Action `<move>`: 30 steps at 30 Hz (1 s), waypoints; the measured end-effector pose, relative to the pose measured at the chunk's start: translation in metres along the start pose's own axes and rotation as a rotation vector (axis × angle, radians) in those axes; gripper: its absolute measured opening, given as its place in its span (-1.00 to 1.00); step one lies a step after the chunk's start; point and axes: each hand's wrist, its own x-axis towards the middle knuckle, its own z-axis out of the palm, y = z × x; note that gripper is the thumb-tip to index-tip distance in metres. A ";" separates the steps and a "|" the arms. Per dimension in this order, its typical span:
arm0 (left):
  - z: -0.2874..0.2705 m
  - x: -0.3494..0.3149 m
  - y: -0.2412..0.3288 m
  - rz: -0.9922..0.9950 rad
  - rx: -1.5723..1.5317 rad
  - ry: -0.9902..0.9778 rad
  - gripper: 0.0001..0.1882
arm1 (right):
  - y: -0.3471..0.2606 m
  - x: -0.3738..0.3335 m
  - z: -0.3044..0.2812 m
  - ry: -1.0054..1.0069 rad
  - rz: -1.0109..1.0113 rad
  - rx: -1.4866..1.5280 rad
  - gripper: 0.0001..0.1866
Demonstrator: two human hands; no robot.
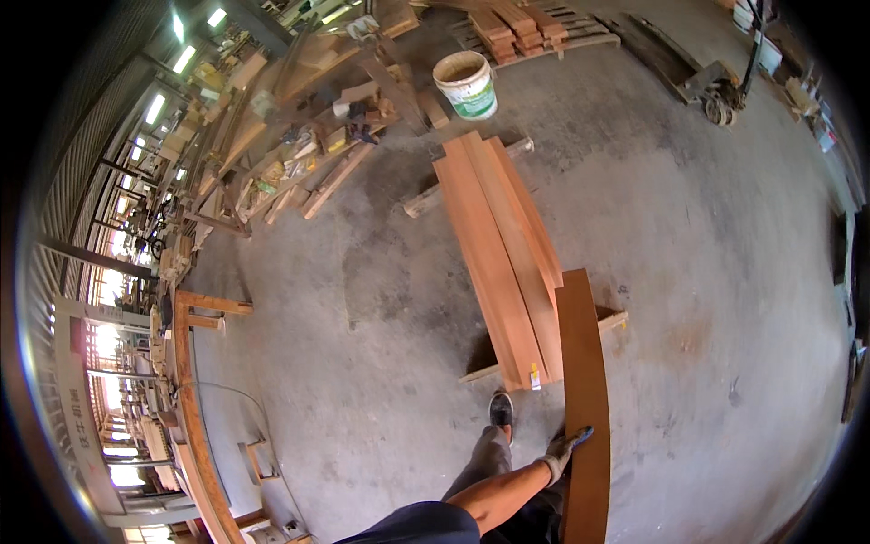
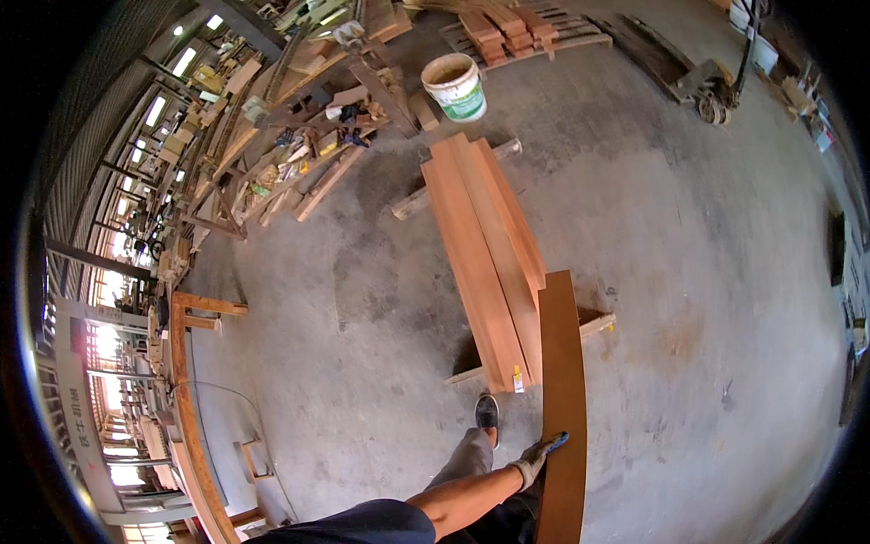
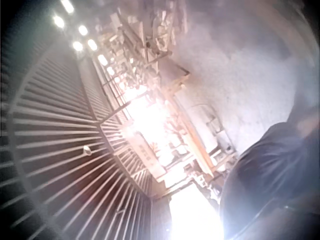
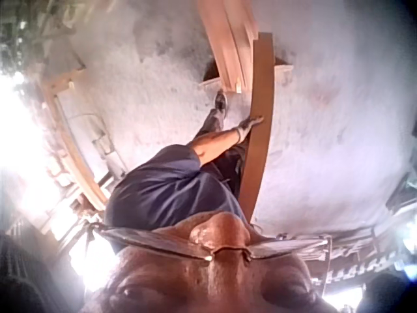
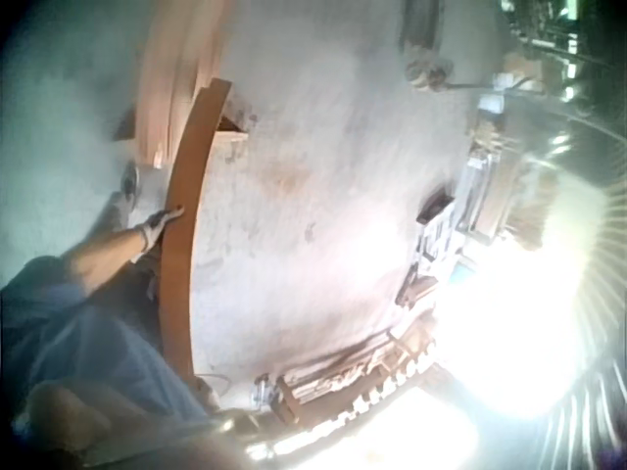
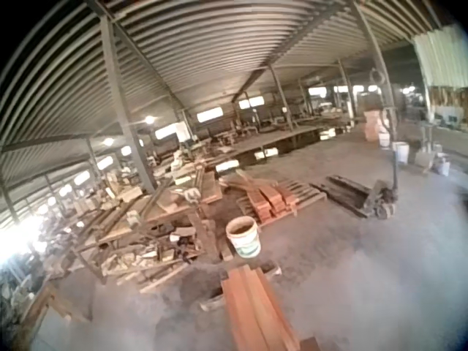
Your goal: The person picks up and places wooden planks on a workbench, then walks to another area to position a plank on a jig. The person returns to the workbench and arranges several planks into neat stacks.
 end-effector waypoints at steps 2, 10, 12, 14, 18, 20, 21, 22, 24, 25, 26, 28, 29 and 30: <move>0.039 -0.042 0.050 -0.068 0.178 0.055 -0.47 | -0.019 0.014 -0.005 0.025 -0.079 -0.054 -0.19; 0.061 -0.133 0.192 -0.087 -0.191 -0.030 -0.46 | -0.083 0.025 -0.024 0.154 -0.404 -0.289 -0.12; 0.037 -0.139 0.209 0.131 -0.200 -0.050 -0.38 | -0.089 0.024 -0.029 0.198 -0.496 -0.353 -0.10; 0.011 -0.152 0.234 0.147 -0.461 -0.220 -0.23 | -0.090 0.028 -0.038 0.244 -0.606 -0.424 -0.09; -0.027 -0.201 0.254 0.695 -0.021 -0.032 -0.37 | -0.089 0.054 -0.065 0.334 -0.880 -0.571 -0.05; -0.024 -0.248 0.253 0.936 0.096 0.037 -0.51 | -0.090 0.083 -0.082 0.410 -1.043 -0.663 -0.04; -0.016 -0.273 0.249 1.066 0.177 0.108 -0.58 | -0.095 0.102 -0.089 0.513 -1.089 -0.771 0.17; -0.039 -0.284 0.243 1.077 0.154 -0.025 -0.57 | -0.109 0.125 -0.103 0.444 -1.156 -0.829 0.26; -0.087 -0.303 0.217 1.045 0.021 -0.196 -0.54 | -0.137 0.163 -0.116 0.420 -1.428 -0.871 0.32; -0.109 -0.305 0.198 1.006 -0.089 -0.244 -0.53 | -0.145 0.179 -0.120 0.384 -1.501 -0.895 0.33; -0.129 -0.314 0.179 0.974 -0.202 -0.283 -0.51 | -0.158 0.194 -0.122 0.342 -1.586 -0.916 0.34; -0.161 -0.339 0.131 1.031 -0.166 -0.346 -0.51 | -0.180 0.220 -0.118 0.268 -1.682 -0.955 0.36; -0.173 -0.353 0.114 1.066 -0.143 -0.374 -0.50 | -0.191 0.235 -0.114 0.245 -1.694 -0.969 0.37; -0.183 -0.365 0.098 1.099 -0.123 -0.402 -0.50 | -0.206 0.245 -0.108 0.222 -1.701 -0.990 0.38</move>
